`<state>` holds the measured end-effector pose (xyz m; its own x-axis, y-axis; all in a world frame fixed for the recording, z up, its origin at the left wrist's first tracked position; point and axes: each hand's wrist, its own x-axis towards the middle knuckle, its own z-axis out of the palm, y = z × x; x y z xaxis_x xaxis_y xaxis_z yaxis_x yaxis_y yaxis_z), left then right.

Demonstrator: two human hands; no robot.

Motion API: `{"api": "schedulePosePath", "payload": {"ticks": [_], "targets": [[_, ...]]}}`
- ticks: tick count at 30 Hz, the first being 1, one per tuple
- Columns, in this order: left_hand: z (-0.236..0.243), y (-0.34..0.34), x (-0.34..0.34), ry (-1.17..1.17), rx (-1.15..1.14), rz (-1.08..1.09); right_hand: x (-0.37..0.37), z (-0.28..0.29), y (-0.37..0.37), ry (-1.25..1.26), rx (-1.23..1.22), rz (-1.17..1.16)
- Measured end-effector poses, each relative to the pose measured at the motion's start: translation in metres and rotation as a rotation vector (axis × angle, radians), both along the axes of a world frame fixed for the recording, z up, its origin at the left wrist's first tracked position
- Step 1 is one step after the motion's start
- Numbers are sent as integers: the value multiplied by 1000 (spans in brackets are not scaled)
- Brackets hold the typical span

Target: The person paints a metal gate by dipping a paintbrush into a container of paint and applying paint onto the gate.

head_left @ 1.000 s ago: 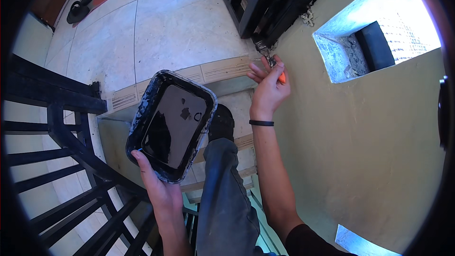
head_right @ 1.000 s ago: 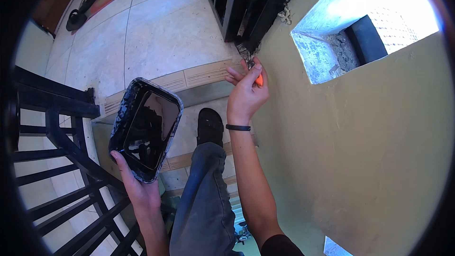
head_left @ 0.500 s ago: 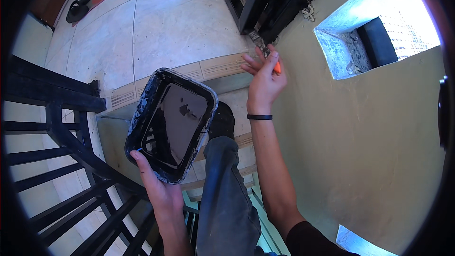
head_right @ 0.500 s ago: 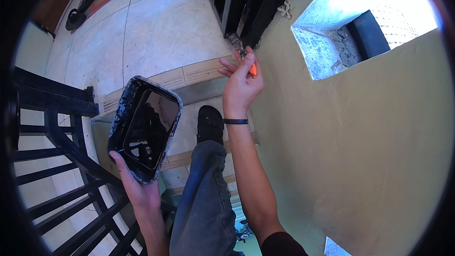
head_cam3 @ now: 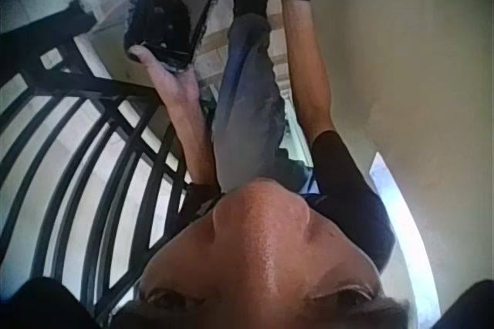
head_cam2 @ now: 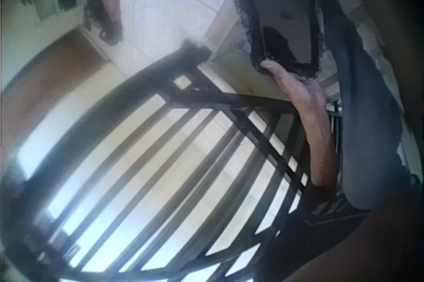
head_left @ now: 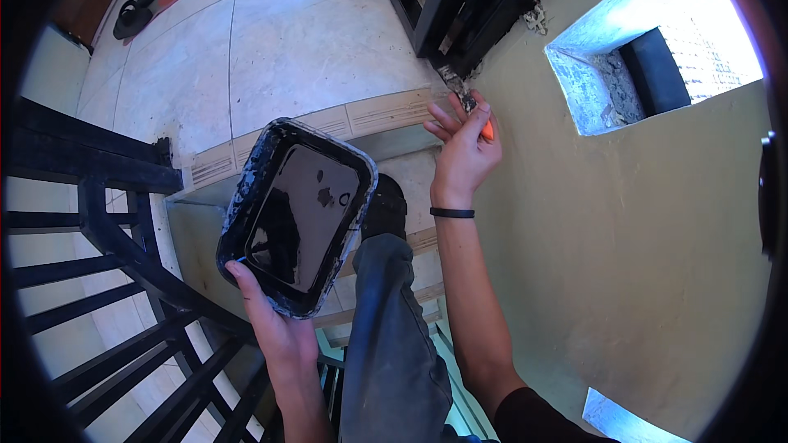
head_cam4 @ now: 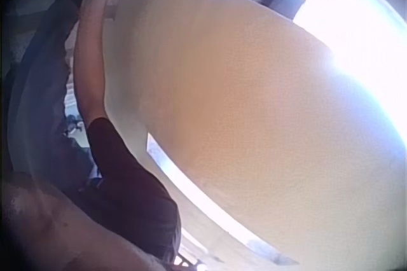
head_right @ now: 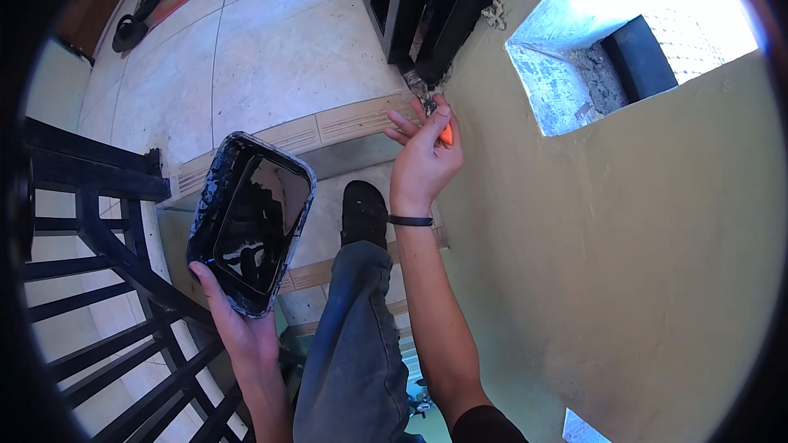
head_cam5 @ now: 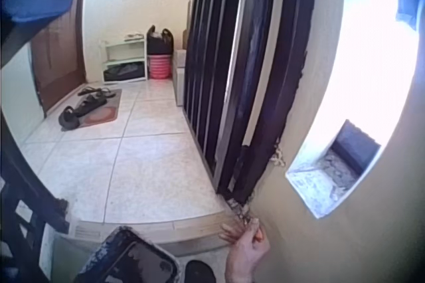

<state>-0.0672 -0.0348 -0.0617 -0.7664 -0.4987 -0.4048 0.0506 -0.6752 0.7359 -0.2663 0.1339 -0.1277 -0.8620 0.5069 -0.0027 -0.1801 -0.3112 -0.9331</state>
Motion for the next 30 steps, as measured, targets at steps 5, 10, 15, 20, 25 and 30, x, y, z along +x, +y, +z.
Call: {"api": "schedulePosePath", "payload": {"ticks": [5,10,15,20,25,30], "targets": [[1,0,-1,7,25,-4,-11,-2,-8,-63,5,-21],[3,-1,-1,-2,16,20,-1,2,-8,-10,4,-24],[5,1,-2,13,31,1,-11,-6,-14,-33,-10,-23],[2,-1,1,3,4,24,-3,-2,-9,20,-31,-7],[8,1,-3,14,38,33,-6,-7,-12,-28,-20,6],[7,3,-6,-8,22,72,0,-1,-2,-7,-33,-4]]}}
